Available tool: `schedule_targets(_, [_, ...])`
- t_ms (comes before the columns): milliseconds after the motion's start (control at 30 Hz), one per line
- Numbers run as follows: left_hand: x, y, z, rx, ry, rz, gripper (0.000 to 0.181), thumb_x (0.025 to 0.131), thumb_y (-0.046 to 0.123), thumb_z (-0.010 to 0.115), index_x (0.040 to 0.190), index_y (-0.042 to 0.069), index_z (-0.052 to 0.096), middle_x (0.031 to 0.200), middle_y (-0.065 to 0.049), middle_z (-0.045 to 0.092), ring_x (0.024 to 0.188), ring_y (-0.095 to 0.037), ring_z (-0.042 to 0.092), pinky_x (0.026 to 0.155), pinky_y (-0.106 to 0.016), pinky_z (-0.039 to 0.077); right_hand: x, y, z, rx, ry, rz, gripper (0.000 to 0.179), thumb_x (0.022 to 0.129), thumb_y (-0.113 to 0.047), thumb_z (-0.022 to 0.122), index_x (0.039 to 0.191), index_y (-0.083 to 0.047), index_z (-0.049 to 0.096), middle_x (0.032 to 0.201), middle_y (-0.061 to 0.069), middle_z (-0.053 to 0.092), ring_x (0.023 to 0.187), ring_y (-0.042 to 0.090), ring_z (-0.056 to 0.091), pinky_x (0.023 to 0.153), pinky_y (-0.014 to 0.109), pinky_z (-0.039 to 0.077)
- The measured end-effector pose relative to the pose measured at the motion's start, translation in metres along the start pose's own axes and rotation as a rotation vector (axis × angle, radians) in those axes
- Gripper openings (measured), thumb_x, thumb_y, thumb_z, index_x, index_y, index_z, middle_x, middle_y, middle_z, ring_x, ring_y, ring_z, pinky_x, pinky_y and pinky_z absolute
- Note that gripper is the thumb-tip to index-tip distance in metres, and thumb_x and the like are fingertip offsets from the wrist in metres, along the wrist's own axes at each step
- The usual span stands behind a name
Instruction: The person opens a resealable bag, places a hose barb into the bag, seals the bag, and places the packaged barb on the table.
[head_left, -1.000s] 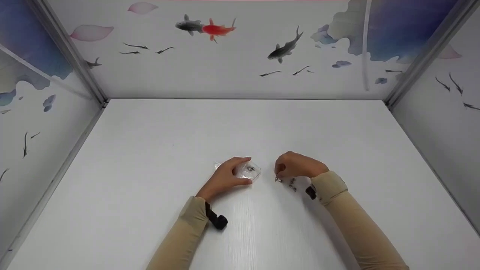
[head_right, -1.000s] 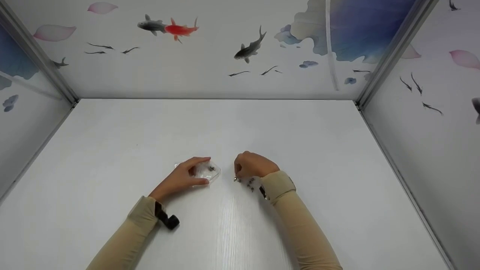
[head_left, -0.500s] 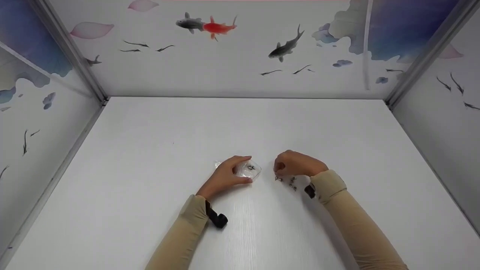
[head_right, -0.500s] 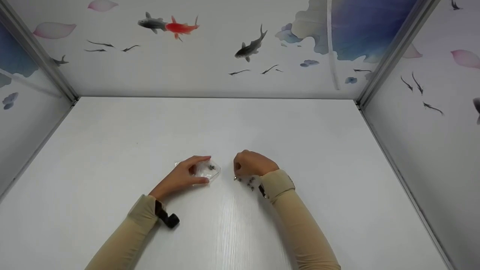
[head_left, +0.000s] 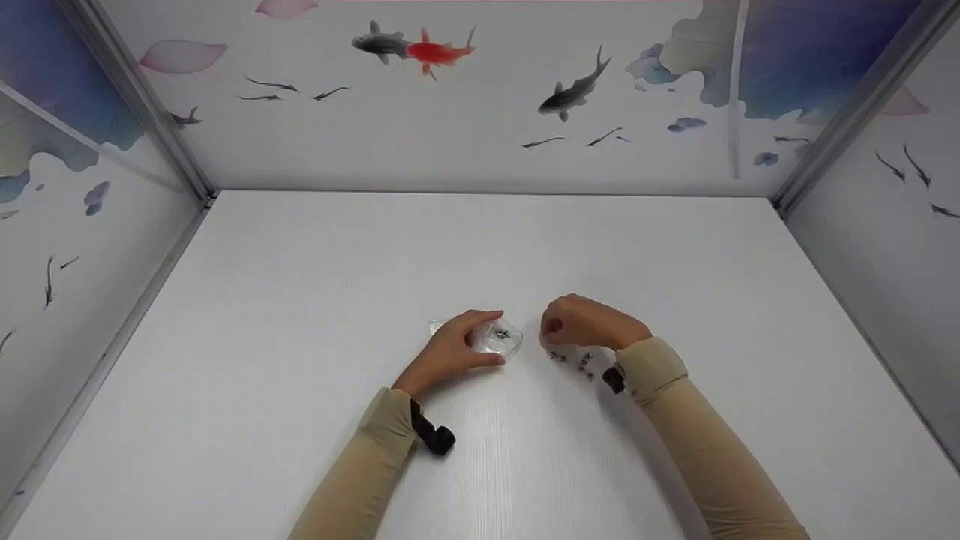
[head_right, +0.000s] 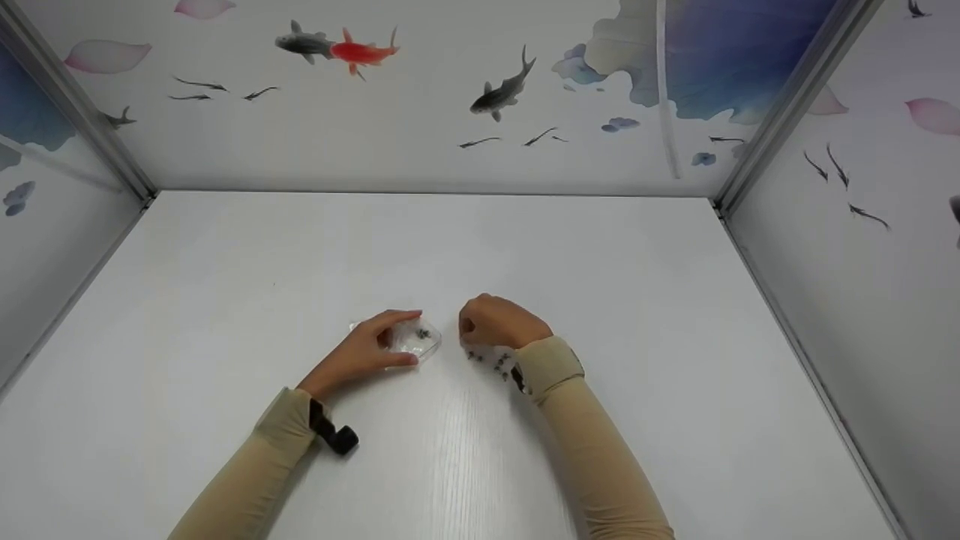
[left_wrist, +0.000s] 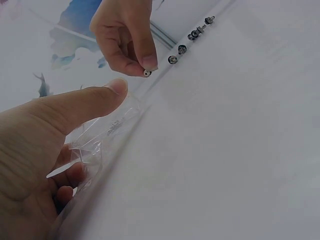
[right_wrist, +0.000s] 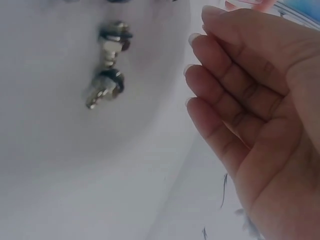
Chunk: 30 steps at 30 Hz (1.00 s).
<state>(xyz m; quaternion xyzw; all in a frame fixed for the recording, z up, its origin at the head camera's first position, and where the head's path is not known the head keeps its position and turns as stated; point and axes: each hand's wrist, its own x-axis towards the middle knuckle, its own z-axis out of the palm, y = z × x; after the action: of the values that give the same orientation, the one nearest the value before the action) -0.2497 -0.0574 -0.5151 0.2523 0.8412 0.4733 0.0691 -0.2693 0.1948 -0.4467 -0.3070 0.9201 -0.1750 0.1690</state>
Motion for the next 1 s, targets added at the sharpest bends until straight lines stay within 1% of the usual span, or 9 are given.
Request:
schedule_targets(133, [0.0, 0.001, 0.0, 0.0, 0.0, -0.002, 0.071, 0.076, 0.031, 0.082, 0.139, 0.017, 0.052, 0.136, 0.0, 0.056, 0.123, -0.016, 0.05, 0.103, -0.037, 0.039, 0.003, -0.005, -0.001, -0.014, 0.012, -0.02, 0.011, 0.089, -0.008, 0.064, 0.093, -0.01, 0.074, 0.09, -0.001, 0.07, 0.082, 0.012, 0.059, 0.078, 0.032, 0.051])
schedule_targets(400, [-0.001, 0.001, 0.0, -0.001, 0.005, -0.001, 0.071, 0.076, 0.03, 0.082, 0.139, 0.017, 0.052, 0.135, 0.0, 0.057, 0.124, -0.016, 0.05, 0.103, -0.037, 0.039, 0.011, -0.011, -0.002, -0.03, 0.056, -0.099, 0.009, 0.09, -0.008, 0.066, 0.093, -0.007, 0.074, 0.092, 0.002, 0.07, 0.087, 0.015, 0.061, 0.082, 0.034, 0.051])
schedule_targets(500, [0.0, 0.001, 0.0, -0.006, 0.003, 0.0, 0.071, 0.076, 0.03, 0.082, 0.139, 0.016, 0.052, 0.135, 0.0, 0.057, 0.123, -0.016, 0.051, 0.103, -0.037, 0.039, 0.014, -0.014, -0.002, -0.029, 0.069, -0.119, 0.009, 0.09, -0.008, 0.066, 0.093, -0.007, 0.074, 0.093, 0.002, 0.071, 0.087, 0.015, 0.061, 0.083, 0.034, 0.051])
schedule_targets(800, [-0.001, 0.0, 0.0, 0.003, 0.003, -0.003, 0.07, 0.076, 0.033, 0.081, 0.139, 0.018, 0.053, 0.134, 0.001, 0.057, 0.111, -0.014, 0.051, 0.095, -0.033, 0.04, 0.021, -0.023, -0.001, -0.057, 0.075, -0.137, 0.01, 0.089, -0.01, 0.067, 0.096, -0.008, 0.074, 0.092, 0.001, 0.07, 0.086, 0.014, 0.059, 0.082, 0.033, 0.05])
schedule_targets(867, [-0.001, 0.0, -0.001, 0.005, 0.001, -0.004, 0.07, 0.076, 0.034, 0.081, 0.139, 0.018, 0.053, 0.134, 0.001, 0.057, 0.109, -0.014, 0.05, 0.093, -0.032, 0.039, 0.022, -0.025, -0.001, -0.057, 0.079, -0.151, 0.011, 0.089, -0.01, 0.067, 0.096, -0.008, 0.075, 0.092, 0.002, 0.07, 0.086, 0.015, 0.06, 0.081, 0.033, 0.051])
schedule_targets(1000, [-0.001, 0.001, -0.001, 0.001, -0.002, -0.006, 0.07, 0.077, 0.034, 0.081, 0.139, 0.017, 0.053, 0.135, 0.0, 0.057, 0.114, -0.014, 0.051, 0.097, -0.034, 0.039, 0.024, -0.028, -0.001, -0.05, 0.091, -0.189, 0.011, 0.088, -0.008, 0.067, 0.095, -0.006, 0.075, 0.092, 0.003, 0.071, 0.085, 0.015, 0.061, 0.081, 0.033, 0.051])
